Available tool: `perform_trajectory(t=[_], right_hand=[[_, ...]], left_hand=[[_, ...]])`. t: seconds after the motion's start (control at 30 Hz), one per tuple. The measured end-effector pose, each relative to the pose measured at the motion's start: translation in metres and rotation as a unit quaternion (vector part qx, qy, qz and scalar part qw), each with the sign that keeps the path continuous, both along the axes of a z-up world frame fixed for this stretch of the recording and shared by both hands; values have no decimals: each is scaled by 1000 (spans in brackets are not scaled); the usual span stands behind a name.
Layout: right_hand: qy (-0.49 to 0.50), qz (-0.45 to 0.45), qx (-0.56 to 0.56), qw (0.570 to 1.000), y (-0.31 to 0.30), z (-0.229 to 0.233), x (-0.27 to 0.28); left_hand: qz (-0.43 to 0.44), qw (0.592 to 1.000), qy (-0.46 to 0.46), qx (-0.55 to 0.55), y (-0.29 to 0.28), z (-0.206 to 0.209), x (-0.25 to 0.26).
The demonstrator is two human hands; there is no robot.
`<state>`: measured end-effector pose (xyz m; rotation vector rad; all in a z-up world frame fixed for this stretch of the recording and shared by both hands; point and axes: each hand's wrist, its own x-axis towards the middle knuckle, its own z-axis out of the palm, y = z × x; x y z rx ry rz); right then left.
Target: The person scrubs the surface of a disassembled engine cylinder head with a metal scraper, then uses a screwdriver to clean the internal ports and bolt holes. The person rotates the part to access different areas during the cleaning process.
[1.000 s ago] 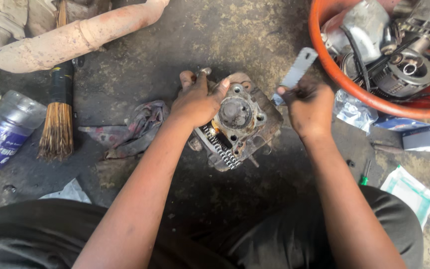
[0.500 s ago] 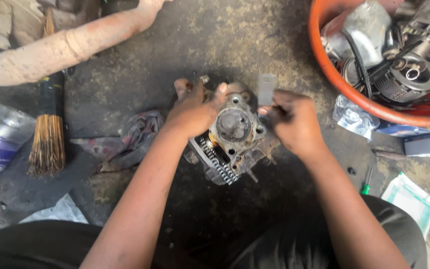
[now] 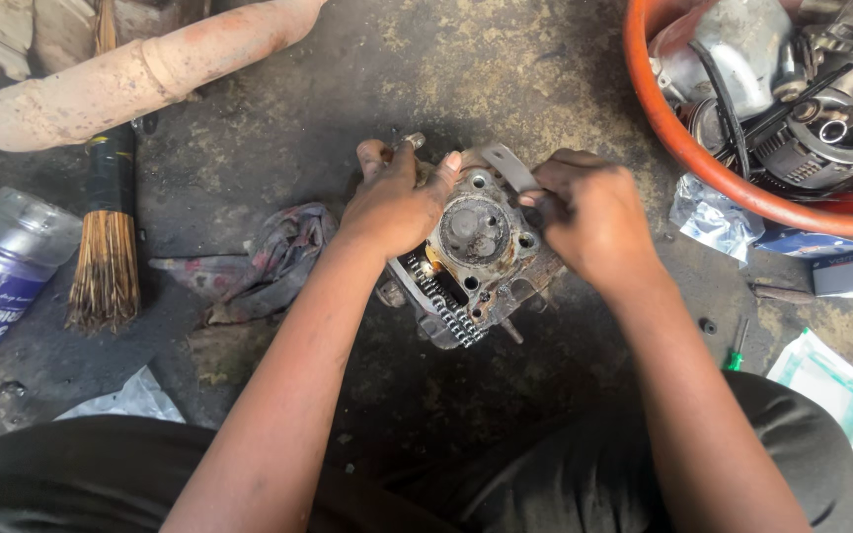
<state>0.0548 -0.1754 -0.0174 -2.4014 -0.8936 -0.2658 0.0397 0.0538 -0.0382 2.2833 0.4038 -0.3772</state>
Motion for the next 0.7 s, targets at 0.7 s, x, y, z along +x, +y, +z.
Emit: perform_trajectory(t=[0.7], right_hand=[[395,-127,493,765,-26,6,-8]], left_hand=[[-21,966,-157,-204,-55,43,-18]])
